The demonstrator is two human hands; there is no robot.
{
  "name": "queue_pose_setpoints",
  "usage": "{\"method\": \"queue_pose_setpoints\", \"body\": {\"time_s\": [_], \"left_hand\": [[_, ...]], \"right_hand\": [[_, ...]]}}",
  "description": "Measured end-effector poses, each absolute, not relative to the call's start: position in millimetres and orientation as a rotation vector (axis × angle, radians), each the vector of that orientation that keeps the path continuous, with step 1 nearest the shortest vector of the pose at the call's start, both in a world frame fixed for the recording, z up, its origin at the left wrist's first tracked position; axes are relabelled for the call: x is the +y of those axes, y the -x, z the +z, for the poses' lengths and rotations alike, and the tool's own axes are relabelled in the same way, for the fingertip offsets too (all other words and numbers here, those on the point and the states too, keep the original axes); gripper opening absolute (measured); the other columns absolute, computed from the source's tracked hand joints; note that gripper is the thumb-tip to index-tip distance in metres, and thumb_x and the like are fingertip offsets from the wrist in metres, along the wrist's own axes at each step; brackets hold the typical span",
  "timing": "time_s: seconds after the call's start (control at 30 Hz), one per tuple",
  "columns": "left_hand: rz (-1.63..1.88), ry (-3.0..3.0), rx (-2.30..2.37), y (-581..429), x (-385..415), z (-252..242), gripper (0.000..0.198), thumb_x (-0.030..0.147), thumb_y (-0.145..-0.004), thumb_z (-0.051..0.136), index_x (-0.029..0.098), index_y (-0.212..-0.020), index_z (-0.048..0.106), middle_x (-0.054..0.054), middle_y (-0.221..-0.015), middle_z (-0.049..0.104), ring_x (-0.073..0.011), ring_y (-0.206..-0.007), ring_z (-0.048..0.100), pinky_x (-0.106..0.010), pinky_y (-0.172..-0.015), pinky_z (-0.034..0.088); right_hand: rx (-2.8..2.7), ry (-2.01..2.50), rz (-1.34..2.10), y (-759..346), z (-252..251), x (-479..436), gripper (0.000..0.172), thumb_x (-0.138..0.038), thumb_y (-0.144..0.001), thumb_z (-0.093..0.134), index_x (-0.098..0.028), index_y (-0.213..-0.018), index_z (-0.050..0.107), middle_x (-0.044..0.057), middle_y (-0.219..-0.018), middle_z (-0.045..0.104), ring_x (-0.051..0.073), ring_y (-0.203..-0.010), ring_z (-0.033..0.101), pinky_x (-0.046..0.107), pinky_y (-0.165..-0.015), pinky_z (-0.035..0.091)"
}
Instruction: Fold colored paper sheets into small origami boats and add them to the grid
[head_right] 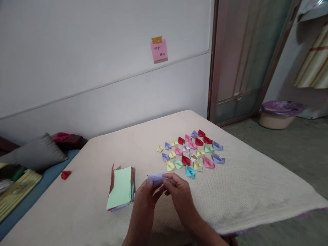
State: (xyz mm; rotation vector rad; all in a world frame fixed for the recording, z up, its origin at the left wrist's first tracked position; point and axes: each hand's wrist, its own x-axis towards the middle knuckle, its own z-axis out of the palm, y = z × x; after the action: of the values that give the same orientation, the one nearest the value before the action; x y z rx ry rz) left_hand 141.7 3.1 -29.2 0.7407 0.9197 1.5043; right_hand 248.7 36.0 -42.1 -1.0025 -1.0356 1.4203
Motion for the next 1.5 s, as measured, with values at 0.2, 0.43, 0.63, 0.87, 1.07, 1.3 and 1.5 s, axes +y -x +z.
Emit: {"method": "queue_pose_setpoints", "body": {"time_s": [0.2,0.43,0.63,0.87,1.07,1.3,1.5], "left_hand": [[1.494,-0.711,0.923,-139,2,-29,0.021,0.015,-0.079,0.056,0.012,-0.095,0.068,-0.01,-0.091,0.069,-0.0213,-0.086,0.061,-0.036,-0.08,0.047],[1.472,-0.765,1.089,-135,5,-39,0.024,0.015,-0.073,0.062,0.012,-0.095,0.069,-0.007,-0.084,0.07,-0.0195,-0.079,0.06,-0.031,-0.074,0.046],[1.511,-0.863,1.227,-121,8,-42,0.021,0.025,-0.074,0.064,0.014,-0.091,0.07,-0.005,-0.084,0.068,-0.0183,-0.079,0.057,-0.028,-0.073,0.045],[1.482,-0.85,1.275,-115,6,-33,0.022,0.032,-0.079,0.061,0.013,-0.087,0.068,-0.003,-0.073,0.064,-0.0151,-0.067,0.053,-0.024,-0.061,0.042],[1.458,-0.86,1.296,-115,3,-24,0.025,0.027,-0.079,0.06,0.013,-0.098,0.067,-0.004,-0.079,0.067,-0.0155,-0.068,0.056,-0.024,-0.062,0.042],[1.46,-0.841,1.293,-113,4,-27,0.026,0.028,-0.079,0.06,0.013,-0.098,0.068,-0.004,-0.076,0.067,-0.0165,-0.069,0.056,-0.024,-0.062,0.042],[1.509,-0.814,1.316,-116,2,-19,0.026,0.036,-0.083,0.054,0.014,-0.083,0.069,-0.001,-0.069,0.064,-0.0144,-0.064,0.052,-0.023,-0.059,0.041]], "right_hand": [[-1.081,0.959,1.419,-250,-39,33,0.019,-0.03,-0.072,0.066,-0.017,-0.086,0.066,-0.002,-0.058,0.061,0.015,-0.056,0.053,0.027,-0.055,0.044],[-1.087,0.952,1.408,-246,-46,33,0.019,-0.019,-0.068,0.065,-0.018,-0.087,0.064,-0.005,-0.059,0.056,0.012,-0.055,0.049,0.023,-0.052,0.038],[-1.134,0.959,1.436,-245,-48,34,0.018,-0.021,-0.071,0.062,-0.018,-0.088,0.06,-0.005,-0.059,0.056,0.012,-0.055,0.047,0.023,-0.052,0.037],[-1.205,0.954,1.415,-244,-49,33,0.022,-0.02,-0.069,0.06,-0.019,-0.091,0.061,-0.007,-0.056,0.042,0.012,-0.053,0.039,0.024,-0.05,0.032],[-1.27,0.919,1.477,-244,-47,32,0.035,-0.017,-0.068,0.057,-0.019,-0.102,0.06,-0.01,-0.051,0.032,0.011,-0.048,0.033,0.024,-0.049,0.029],[-1.263,0.892,1.472,-246,-49,33,0.037,-0.014,-0.068,0.058,-0.02,-0.104,0.06,-0.01,-0.053,0.032,0.01,-0.05,0.032,0.023,-0.049,0.029],[-1.209,0.886,1.501,-246,-48,35,0.037,-0.016,-0.066,0.06,-0.02,-0.103,0.061,-0.009,-0.055,0.036,0.01,-0.049,0.033,0.023,-0.048,0.029]]}}
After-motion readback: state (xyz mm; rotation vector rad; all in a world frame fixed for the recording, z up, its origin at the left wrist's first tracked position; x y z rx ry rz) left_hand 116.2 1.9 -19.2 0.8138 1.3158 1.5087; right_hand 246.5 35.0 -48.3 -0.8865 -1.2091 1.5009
